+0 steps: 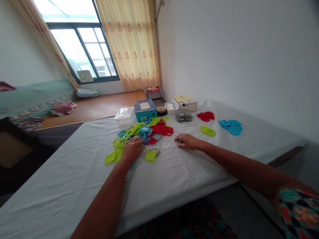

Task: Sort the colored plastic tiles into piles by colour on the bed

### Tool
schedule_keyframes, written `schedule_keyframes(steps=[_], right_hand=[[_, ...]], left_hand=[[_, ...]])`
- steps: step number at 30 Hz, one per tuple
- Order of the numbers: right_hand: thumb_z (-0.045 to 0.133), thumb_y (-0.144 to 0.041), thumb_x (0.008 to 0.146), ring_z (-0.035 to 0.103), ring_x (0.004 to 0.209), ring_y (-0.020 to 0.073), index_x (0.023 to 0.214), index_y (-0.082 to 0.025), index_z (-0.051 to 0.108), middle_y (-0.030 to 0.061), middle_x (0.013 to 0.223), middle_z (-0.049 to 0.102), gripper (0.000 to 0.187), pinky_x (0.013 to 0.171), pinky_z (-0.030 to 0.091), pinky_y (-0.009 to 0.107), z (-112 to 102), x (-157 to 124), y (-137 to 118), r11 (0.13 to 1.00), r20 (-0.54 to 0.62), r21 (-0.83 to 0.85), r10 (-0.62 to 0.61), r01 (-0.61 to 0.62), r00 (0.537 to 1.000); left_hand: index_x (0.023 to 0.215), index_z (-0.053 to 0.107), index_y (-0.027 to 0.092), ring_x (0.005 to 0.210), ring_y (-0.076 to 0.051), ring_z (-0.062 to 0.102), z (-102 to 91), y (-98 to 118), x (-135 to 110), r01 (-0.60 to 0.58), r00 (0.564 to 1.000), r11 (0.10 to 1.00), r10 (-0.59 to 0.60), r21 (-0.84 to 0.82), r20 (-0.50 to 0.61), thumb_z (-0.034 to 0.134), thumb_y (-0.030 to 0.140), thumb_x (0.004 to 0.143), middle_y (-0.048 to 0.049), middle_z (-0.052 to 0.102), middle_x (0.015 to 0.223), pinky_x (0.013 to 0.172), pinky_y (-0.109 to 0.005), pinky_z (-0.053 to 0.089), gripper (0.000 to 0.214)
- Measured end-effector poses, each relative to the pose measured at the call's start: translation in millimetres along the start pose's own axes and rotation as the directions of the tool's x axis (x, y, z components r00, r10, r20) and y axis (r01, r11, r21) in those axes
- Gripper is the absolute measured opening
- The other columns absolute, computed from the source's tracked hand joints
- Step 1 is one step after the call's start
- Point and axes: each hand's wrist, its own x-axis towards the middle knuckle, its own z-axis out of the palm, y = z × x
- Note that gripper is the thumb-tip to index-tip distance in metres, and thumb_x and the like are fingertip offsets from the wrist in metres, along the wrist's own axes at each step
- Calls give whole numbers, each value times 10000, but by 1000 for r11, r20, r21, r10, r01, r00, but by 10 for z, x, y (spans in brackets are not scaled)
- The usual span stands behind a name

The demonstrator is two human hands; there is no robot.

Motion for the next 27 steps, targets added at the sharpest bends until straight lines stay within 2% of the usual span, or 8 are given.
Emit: schedule_keyframes(steps=[4, 6, 8, 11, 14, 18, 24, 27], right_hand=[[678, -228, 795, 674, 847, 154, 1156, -183, 654, 69, 1069, 704, 365, 772, 512, 256, 14, 422, -136, 968, -47, 242, -55, 65, 997], [653, -191, 808, 669, 857, 152, 1105, -196, 673, 50, 1058, 712, 298, 793, 502, 259, -60, 641, -112, 981, -151, 190, -6, 35, 989], [641, -175, 814, 663, 850, 160, 1054, -185, 685, 56, 1029, 716, 244, 809, 491, 273, -124, 827, -40, 994, -225, 83, 83, -65, 971], [736, -322, 756, 649, 912, 216, 1072, -159, 675, 100, 1056, 697, 361, 827, 491, 317, -85, 1000, 73, 988, -196, -39, 140, -150, 971], [790, -422, 675, 592, 1065, 279, 1158, -155, 645, 140, 1152, 658, 570, 915, 466, 380, 96, 1036, 100, 992, -209, -112, 34, -59, 977], [709, -345, 752, 555, 1131, 277, 1318, -152, 548, 154, 1268, 612, 619, 984, 431, 398, 231, 953, 26, 988, -277, -149, -79, 38, 958], [663, -282, 757, 587, 1085, 259, 1226, -156, 616, 130, 1201, 658, 488, 973, 440, 362, -17, 874, 137, 980, -306, -193, -99, 40, 947], [657, -297, 763, 657, 897, 209, 1140, -172, 660, 88, 1056, 714, 397, 860, 494, 314, -207, 849, 437, 995, -371, -34, 73, -92, 926]], left_hand=[[1062, 705, 288, 1134, -228, 572, -19, 40, 2, -3, 1000, 1000, 3, -5, -1, 522, 293, 898, -27, 690, 1105, 972, -373, 446, 245], [1071, 704, 286, 1131, -232, 573, -21, 41, 1, -2, 1000, 1000, 2, -4, -6, 524, 290, 900, -30, 687, 1115, 965, -376, 448, 248], [1084, 701, 285, 1126, -237, 575, -24, 31, -2, 4, 1000, 1000, -4, -5, -12, 525, 288, 902, -34, 685, 1127, 957, -386, 451, 253], [1081, 703, 287, 1110, -238, 582, -22, 8, -8, 6, 1000, 1000, -7, -12, -22, 520, 281, 906, -37, 687, 1119, 960, -398, 451, 254], [1056, 712, 285, 1087, -228, 590, -5, -6, -12, -1, 999, 1000, 0, -22, -37, 521, 273, 904, -40, 688, 1104, 965, -393, 454, 245], [1056, 711, 280, 1073, -215, 593, 15, 8, -2, -19, 999, 1000, 18, -24, -46, 520, 275, 909, -42, 685, 1087, 977, -388, 451, 241], [1053, 711, 283, 1088, -220, 591, 14, 11, 24, -52, 998, 998, 51, -18, -46, 502, 305, 924, -39, 688, 1081, 983, -388, 451, 247], [1047, 712, 283, 1113, -230, 590, 22, -24, 27, -48, 998, 999, 48, -8, -51, 497, 307, 922, -37, 693, 1098, 987, -397, 448, 250]])
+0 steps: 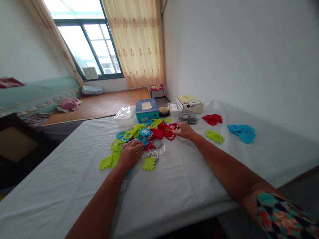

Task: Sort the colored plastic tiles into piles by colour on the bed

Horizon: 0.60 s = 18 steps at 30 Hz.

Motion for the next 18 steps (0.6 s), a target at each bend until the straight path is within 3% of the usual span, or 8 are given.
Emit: schedule_keyframes(steps=[2, 4, 9, 11, 14, 16, 17, 18], right_hand=[[648, -338, 783, 674, 825, 200, 1108, -171, 669, 82, 991, 729, 366, 808, 510, 311, -142, 17, 300, 976, -101, 42, 216, -213, 971], [664, -369, 771, 677, 883, 226, 1093, -156, 664, 104, 1010, 726, 386, 833, 510, 337, -306, -11, 645, 920, -241, 53, 389, -388, 889], [675, -294, 706, 658, 926, 279, 1079, -96, 636, 171, 1029, 696, 424, 844, 520, 394, -641, -234, 1414, 710, -486, 170, 664, -684, 568], [625, -239, 703, 649, 910, 289, 1113, -74, 609, 191, 1017, 679, 442, 824, 528, 414, -700, -324, 1590, 653, -501, 241, 717, -718, 484], [548, -194, 708, 581, 1079, 339, 1194, -45, 552, 251, 1168, 600, 509, 909, 489, 480, -745, -371, 1649, 666, -572, 262, 690, -699, 443], [495, -177, 735, 514, 1193, 338, 1232, -51, 527, 257, 1276, 539, 514, 980, 440, 481, -751, -314, 1525, 710, -649, 237, 623, -663, 436], [469, -173, 759, 515, 1199, 319, 1238, -68, 527, 239, 1291, 540, 494, 989, 433, 457, -737, -262, 1412, 745, -664, 215, 586, -631, 465], [449, -180, 789, 545, 1165, 294, 1232, -92, 536, 213, 1274, 566, 460, 977, 442, 424, -705, -200, 1267, 792, -650, 190, 544, -580, 530]], left_hand=[[1050, 713, 283, 1129, -233, 588, 7, -25, -3, 1, 1000, 1000, -1, 8, -1, 494, 311, 923, -36, 694, 1107, 993, -396, 447, 254], [1048, 713, 284, 1136, -235, 588, 13, -43, -6, 4, 1000, 1000, -4, 17, -4, 491, 318, 923, -33, 694, 1115, 994, -391, 450, 257], [1051, 712, 278, 1142, -248, 589, 29, -60, -12, 0, 1000, 1000, 0, 26, 3, 490, 325, 921, -35, 696, 1117, 1003, -409, 450, 261], [1038, 716, 278, 1137, -241, 594, 37, -63, -12, -2, 1000, 1000, 2, 17, 4, 492, 319, 918, -35, 699, 1107, 1005, -402, 451, 258], [1030, 720, 280, 1130, -239, 597, 38, -67, -12, 7, 1000, 1000, -7, 10, 4, 493, 313, 912, -35, 701, 1100, 998, -404, 459, 258], [1034, 720, 281, 1121, -240, 600, 34, -68, -11, 14, 1000, 1000, -15, 15, 3, 491, 311, 912, -34, 699, 1106, 989, -407, 464, 261], [1036, 720, 281, 1116, -239, 602, 32, -68, -10, 15, 1000, 1000, -15, 17, 2, 490, 310, 913, -34, 697, 1109, 986, -405, 466, 262], [1039, 719, 281, 1112, -236, 603, 32, -68, -9, 14, 1000, 1000, -14, 18, 2, 489, 308, 915, -35, 697, 1110, 986, -402, 467, 263]])
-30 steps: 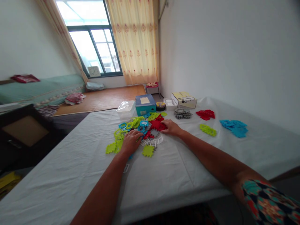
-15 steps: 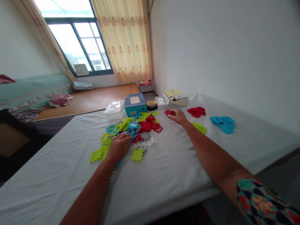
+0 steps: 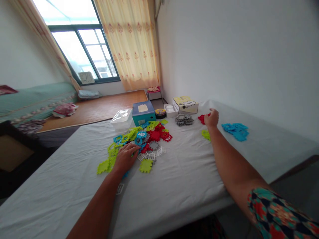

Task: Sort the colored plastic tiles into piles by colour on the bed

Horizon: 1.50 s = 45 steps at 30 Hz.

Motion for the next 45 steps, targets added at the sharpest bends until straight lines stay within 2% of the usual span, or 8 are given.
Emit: schedule_keyframes(steps=[2, 8, 16, 22, 30, 36, 41, 45], right_hand=[[449, -237, 851, 627, 1013, 241, 1185, -149, 577, 148, 1168, 647, 369, 909, 477, 354, 75, -213, -328, 976, 212, 115, -203, 182, 956], [715, -486, 748, 658, 904, 220, 1164, -184, 639, 100, 1123, 695, 520, 806, 499, 308, 352, -1122, -965, 810, 711, 337, -553, 479, 435], [692, -415, 781, 646, 943, 236, 1090, -207, 700, 78, 1038, 723, 373, 827, 483, 316, 297, -1303, -1054, 761, 653, 288, -600, 582, 462], [637, -526, 787, 650, 728, 165, 905, -168, 722, 41, 834, 731, 386, 674, 495, 265, 305, -966, -871, 895, 728, 405, -439, 186, 526], [696, -377, 687, 651, 954, 256, 1047, -133, 674, 140, 1042, 709, 435, 888, 497, 376, 168, -69, 23, 985, 122, 127, 105, -120, 987], [648, -262, 671, 632, 970, 284, 1116, -67, 632, 199, 1091, 663, 486, 872, 504, 403, 69, 193, 495, 959, -12, 33, 283, -282, 959], [553, -268, 782, 627, 953, 231, 1102, -131, 642, 153, 1130, 662, 360, 893, 484, 376, 162, -101, -25, 990, 125, 129, -65, 49, 990], [675, -392, 755, 656, 814, 192, 1071, -185, 678, 80, 971, 718, 378, 758, 519, 296, 279, -676, -599, 878, 676, 390, -477, 277, 561]], left_hand=[[1039, 719, 279, 1112, -231, 602, 2, 1, 1, -7, 1000, 1000, 7, -3, 0, 489, 306, 917, -36, 697, 1106, 988, -395, 467, 262], [1041, 719, 283, 1105, -217, 604, 8, -11, -9, -12, 1000, 1000, 12, -20, 1, 483, 315, 923, -38, 695, 1108, 1001, -388, 463, 266], [1020, 723, 279, 1085, -216, 616, -25, 12, -12, 2, 1000, 1000, -2, -30, 2, 485, 304, 920, -34, 700, 1093, 980, -379, 473, 259], [1022, 722, 279, 1116, -229, 602, -30, 18, -14, 4, 1000, 1000, -4, -25, -2, 486, 308, 922, -34, 700, 1096, 992, -390, 465, 258], [1018, 721, 279, 1092, -233, 613, -16, -18, -7, -14, 1000, 1000, 14, -18, -10, 495, 311, 916, -32, 702, 1083, 986, -394, 467, 249], [1011, 719, 262, 1066, -217, 619, -6, -14, -11, -52, 999, 998, 52, -35, -3, 494, 289, 918, -42, 703, 1064, 961, -371, 482, 245], [1015, 719, 263, 1074, -216, 615, 2, -14, -8, -57, 998, 998, 57, -37, -11, 503, 278, 916, -41, 700, 1067, 976, -380, 474, 238], [1003, 720, 263, 1046, -207, 624, 3, -10, -7, -68, 998, 996, 67, -52, -9, 505, 280, 919, -36, 702, 1044, 1001, -386, 460, 232]])
